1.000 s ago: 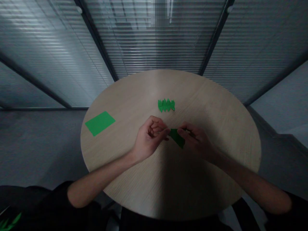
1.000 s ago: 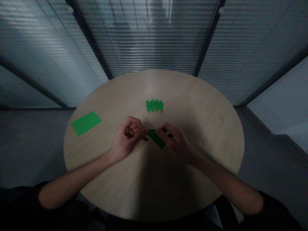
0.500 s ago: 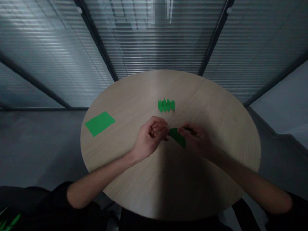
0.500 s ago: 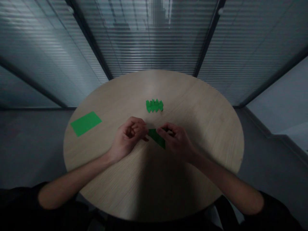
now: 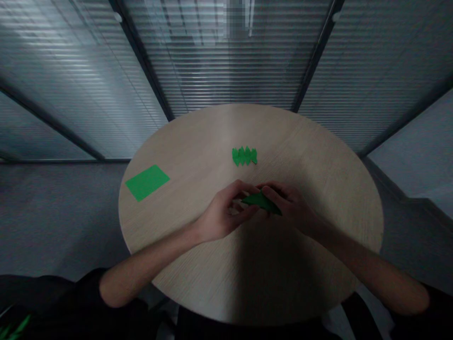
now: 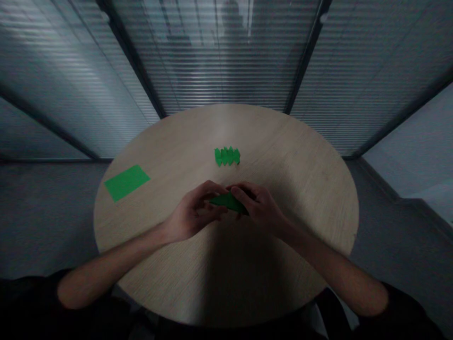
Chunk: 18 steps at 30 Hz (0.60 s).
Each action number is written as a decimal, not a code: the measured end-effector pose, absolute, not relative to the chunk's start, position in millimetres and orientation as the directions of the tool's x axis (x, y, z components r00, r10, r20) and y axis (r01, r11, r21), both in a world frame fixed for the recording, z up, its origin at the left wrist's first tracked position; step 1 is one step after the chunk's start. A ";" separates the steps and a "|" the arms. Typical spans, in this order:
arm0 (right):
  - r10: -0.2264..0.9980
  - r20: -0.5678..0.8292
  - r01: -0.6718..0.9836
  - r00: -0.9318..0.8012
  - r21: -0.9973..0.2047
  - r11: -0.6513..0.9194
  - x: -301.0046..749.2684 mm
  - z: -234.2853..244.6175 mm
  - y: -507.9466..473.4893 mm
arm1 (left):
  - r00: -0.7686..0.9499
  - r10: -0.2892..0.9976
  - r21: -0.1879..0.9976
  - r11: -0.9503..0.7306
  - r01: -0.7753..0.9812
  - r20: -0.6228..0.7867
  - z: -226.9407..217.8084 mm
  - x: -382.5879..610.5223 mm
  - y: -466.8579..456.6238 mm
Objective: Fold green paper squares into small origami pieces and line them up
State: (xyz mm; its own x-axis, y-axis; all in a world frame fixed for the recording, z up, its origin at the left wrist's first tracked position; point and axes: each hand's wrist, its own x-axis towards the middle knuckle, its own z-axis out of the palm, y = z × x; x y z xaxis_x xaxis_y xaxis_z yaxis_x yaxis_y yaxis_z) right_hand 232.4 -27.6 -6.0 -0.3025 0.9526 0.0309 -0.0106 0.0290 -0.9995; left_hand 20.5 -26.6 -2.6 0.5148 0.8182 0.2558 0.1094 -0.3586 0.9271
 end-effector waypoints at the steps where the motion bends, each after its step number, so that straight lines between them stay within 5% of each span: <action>1: 0.952 0.030 -0.011 -0.305 -1.000 0.028 232.6 -5.6 -27.7 | 0.516 0.818 0.926 -0.359 0.114 0.254 -2.2 20.7 -26.3; 18: 0.926 0.189 0.106 -0.326 -0.966 0.234 232.3 1.0 -39.1 | 0.383 0.840 0.868 -0.470 0.161 0.384 -7.2 18.6 -21.6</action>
